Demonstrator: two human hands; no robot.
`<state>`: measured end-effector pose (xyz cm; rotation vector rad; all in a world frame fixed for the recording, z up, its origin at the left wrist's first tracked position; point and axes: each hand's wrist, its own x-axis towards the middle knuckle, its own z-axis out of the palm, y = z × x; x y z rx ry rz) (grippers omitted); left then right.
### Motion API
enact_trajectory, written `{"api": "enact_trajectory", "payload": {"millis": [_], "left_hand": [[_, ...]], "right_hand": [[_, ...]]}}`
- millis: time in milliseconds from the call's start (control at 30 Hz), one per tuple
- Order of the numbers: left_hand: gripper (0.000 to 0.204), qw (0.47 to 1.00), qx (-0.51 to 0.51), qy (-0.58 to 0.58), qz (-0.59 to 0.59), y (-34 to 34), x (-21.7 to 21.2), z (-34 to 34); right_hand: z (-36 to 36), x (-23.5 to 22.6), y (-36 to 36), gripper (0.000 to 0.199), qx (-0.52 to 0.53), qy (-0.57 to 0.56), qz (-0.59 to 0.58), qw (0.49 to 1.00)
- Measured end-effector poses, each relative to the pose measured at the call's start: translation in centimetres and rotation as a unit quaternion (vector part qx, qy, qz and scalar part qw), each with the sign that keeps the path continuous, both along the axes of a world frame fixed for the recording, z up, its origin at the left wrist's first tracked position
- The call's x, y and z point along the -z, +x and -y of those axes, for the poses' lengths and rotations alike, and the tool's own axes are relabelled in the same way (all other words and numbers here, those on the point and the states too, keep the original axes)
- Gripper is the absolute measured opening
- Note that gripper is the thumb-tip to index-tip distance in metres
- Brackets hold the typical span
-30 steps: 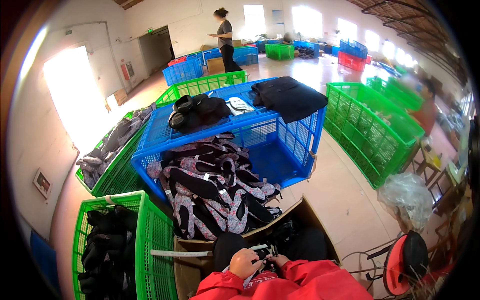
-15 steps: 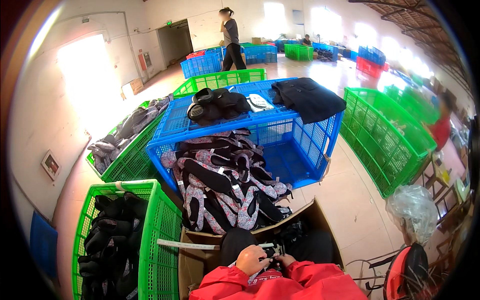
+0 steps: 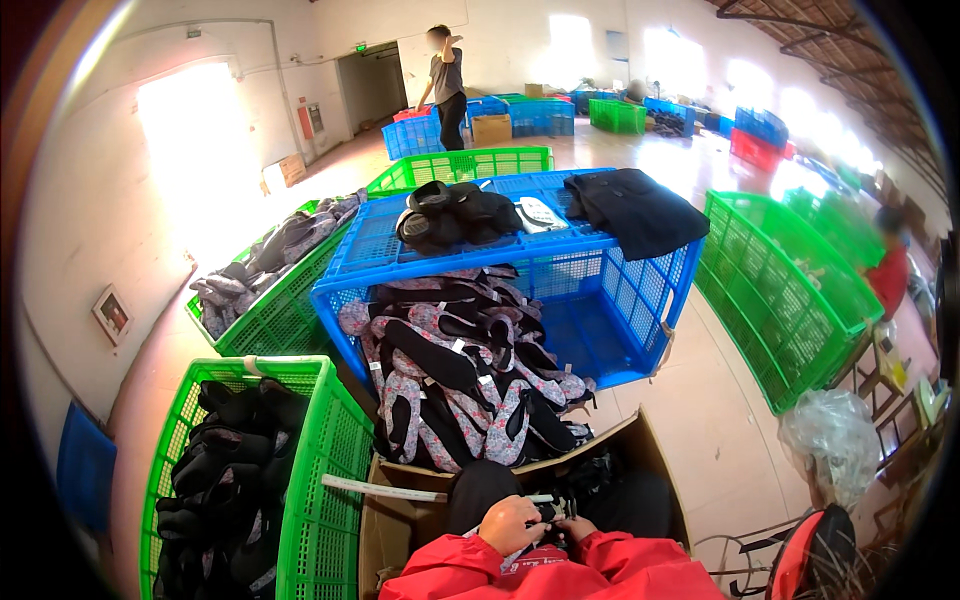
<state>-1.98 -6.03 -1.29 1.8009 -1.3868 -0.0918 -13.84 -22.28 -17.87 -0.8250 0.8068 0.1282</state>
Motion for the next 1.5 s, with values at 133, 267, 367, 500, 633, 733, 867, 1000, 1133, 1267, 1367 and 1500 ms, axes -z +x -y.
{"api": "enact_trajectory", "payload": {"millis": [133,267,367,500,633,733,867,1000,1133,1267,1367,1500], "left_hand": [[0.012,1.000,0.005,0.002,0.000,0.0,0.4,0.3],[0.012,1.000,0.003,0.004,-0.003,0.1,0.7,0.1],[0.011,1.000,0.003,-0.006,0.000,0.1,0.9,0.2],[0.011,1.000,-0.005,-0.010,0.004,0.1,0.8,0.1],[0.011,1.000,-0.004,-0.002,0.001,0.0,0.6,0.0],[0.012,1.000,-0.005,-0.005,-0.002,0.0,0.7,0.0],[0.013,1.000,-0.011,-0.007,0.001,0.0,0.5,0.0],[0.013,1.000,-0.012,-0.010,0.008,-0.1,0.5,0.0],[0.014,1.000,-0.020,0.007,0.011,-0.1,0.8,-0.1],[0.017,1.000,-0.026,0.012,0.011,-0.1,1.1,-0.1],[0.017,0.999,-0.027,0.005,0.017,-0.1,1.3,0.0],[0.017,1.000,-0.022,0.004,0.013,0.0,1.7,0.0]], "right_hand": [[0.8,3.0,-0.4,0.022,-0.005,0.016,0.023,1.000],[0.8,3.4,-0.4,0.023,-0.011,0.032,0.029,0.999],[0.9,3.5,-0.3,0.024,-0.013,0.023,0.023,0.999],[0.7,2.7,-0.3,0.023,-0.008,0.020,0.019,1.000],[0.7,2.5,-0.3,0.021,0.000,0.032,0.018,0.999],[0.8,2.6,-0.3,0.020,-0.003,0.031,0.015,0.999],[0.8,2.3,-0.3,0.020,0.000,0.027,0.011,1.000],[0.7,2.1,-0.4,0.016,-0.002,0.041,0.022,0.999],[0.4,1.1,-0.3,0.008,0.011,0.039,0.006,0.999],[0.4,0.6,-0.3,0.009,0.010,0.052,0.010,0.999],[0.5,0.9,-0.4,0.010,0.013,0.039,0.014,0.999],[0.6,1.0,-0.3,0.011,0.002,0.028,0.020,0.999]]}}
